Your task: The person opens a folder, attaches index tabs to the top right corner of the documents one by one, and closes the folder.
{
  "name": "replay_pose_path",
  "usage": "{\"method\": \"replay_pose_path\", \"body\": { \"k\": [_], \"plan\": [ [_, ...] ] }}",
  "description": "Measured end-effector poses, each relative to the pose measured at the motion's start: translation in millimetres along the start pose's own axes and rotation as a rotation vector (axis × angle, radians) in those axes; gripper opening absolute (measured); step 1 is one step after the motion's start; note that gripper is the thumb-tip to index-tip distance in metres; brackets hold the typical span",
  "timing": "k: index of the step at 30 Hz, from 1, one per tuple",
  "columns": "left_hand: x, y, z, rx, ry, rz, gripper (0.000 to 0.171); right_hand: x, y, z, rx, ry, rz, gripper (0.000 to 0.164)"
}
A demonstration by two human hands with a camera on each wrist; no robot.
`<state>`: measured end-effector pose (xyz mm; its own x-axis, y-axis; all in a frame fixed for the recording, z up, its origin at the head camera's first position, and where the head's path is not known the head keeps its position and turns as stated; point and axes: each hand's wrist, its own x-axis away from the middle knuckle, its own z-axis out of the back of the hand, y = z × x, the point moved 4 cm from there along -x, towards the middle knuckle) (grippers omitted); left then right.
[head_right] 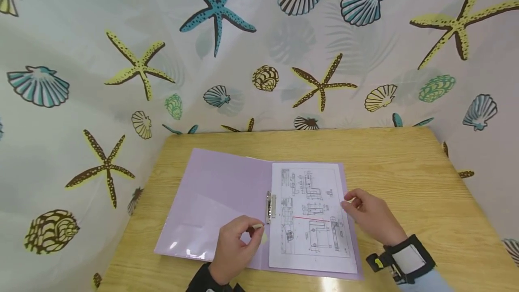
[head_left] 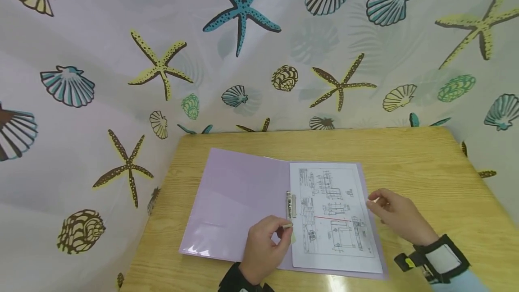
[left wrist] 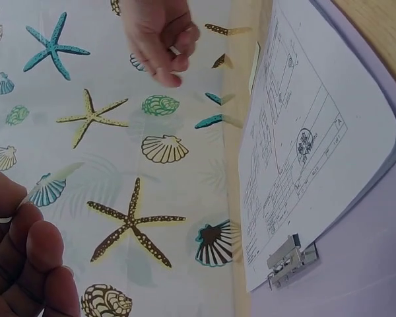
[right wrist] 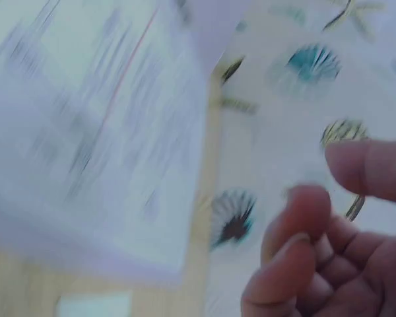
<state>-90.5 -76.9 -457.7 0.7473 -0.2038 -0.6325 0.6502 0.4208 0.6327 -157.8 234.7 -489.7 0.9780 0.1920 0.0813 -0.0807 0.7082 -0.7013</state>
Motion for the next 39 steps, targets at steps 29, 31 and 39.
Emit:
{"method": "replay_pose_path", "body": {
  "k": [29,31,39],
  "plan": [
    [-12.6,18.4,-29.7,-0.214,-0.143,-0.139,0.009,30,-121,-62,-0.651,-0.328,0.537,0.012],
    [-11.9,17.3,-28.9,-0.209,-0.139,-0.133,0.009,29,-117,-64,-0.664,-0.336,0.529,0.011],
    [-14.2,10.7,-21.9,-0.093,-0.23,-0.076,0.031,31,-114,-57,-0.717,-0.365,0.549,0.014]
  ]
}}
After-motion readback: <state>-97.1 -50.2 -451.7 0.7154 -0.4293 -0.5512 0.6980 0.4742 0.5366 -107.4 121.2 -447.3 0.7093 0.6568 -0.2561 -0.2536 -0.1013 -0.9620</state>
